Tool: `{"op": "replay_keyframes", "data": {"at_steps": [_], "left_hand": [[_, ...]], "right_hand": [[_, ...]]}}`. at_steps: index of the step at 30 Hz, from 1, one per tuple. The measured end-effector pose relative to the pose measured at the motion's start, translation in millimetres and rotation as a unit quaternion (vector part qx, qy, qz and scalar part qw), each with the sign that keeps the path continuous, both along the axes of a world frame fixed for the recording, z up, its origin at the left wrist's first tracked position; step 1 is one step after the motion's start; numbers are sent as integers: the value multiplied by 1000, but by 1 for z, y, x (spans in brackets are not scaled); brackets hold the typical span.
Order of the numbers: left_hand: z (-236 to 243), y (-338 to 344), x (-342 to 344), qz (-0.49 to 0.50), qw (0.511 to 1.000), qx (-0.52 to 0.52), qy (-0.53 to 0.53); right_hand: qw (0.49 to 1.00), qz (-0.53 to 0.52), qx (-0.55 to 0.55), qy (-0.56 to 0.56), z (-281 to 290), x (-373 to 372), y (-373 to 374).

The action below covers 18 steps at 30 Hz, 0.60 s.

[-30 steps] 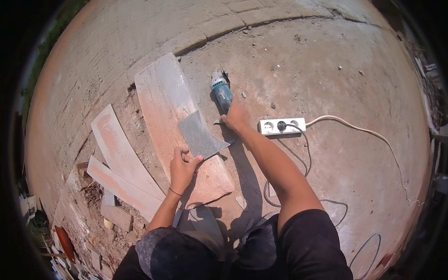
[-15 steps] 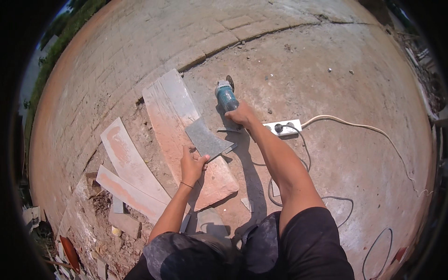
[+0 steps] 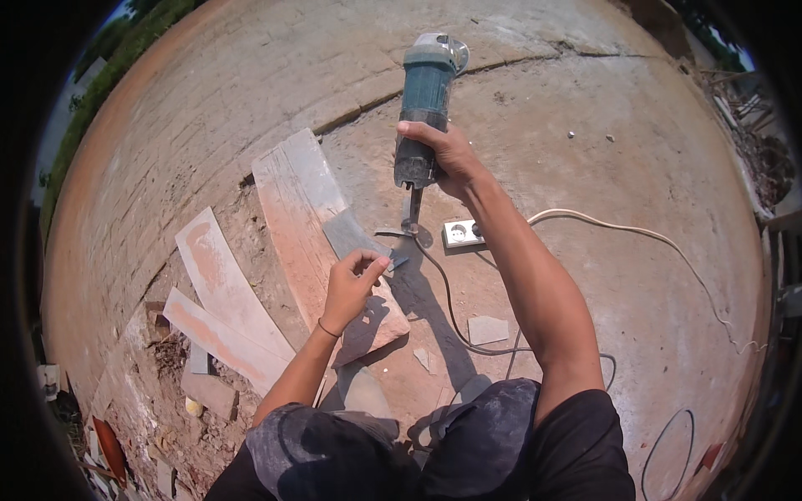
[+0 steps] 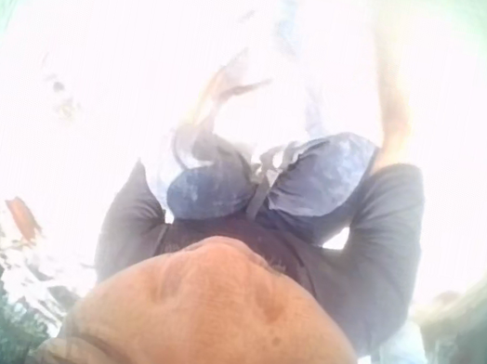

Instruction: The person uses an angle grinder to cut a piece of gray tile while holding it on a wooden board.

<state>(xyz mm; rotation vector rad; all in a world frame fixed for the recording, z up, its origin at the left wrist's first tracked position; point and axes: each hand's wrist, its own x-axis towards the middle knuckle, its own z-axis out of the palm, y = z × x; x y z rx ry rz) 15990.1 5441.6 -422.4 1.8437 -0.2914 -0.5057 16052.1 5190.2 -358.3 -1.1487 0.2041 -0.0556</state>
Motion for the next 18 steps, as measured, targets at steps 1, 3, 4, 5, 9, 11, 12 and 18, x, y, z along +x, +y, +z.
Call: {"op": "replay_keyframes", "data": {"at_steps": [1, 3, 4, 5, 9, 11, 12, 18], "left_hand": [[5, -10, -1, 0, 999, -46, 13], [14, -29, -5, 0, 991, -129, 39], [20, -40, -9, 8, 990, -144, 4], [26, -51, -16, 17, 987, -159, -29], [35, -68, -31, 66, 983, -158, -60], [23, -71, -35, 76, 987, -136, -27], [24, -73, -40, 78, 985, -148, 45], [28, -94, -58, 123, 921, -221, 297]], "right_hand": [[1000, 4, 17, 7, 3, -6, -2], [999, -27, -31, 29, -3, -24, 3], [997, -36, -56, 35, -6, -35, 5], [995, -44, -82, 42, -8, -45, 8], [992, -62, -98, 45, -5, -64, 22], [988, -87, -114, 50, -7, -70, 26], [986, -105, -122, 48, -9, -73, 25], [966, -175, -188, 21, -8, -89, 26]]}}
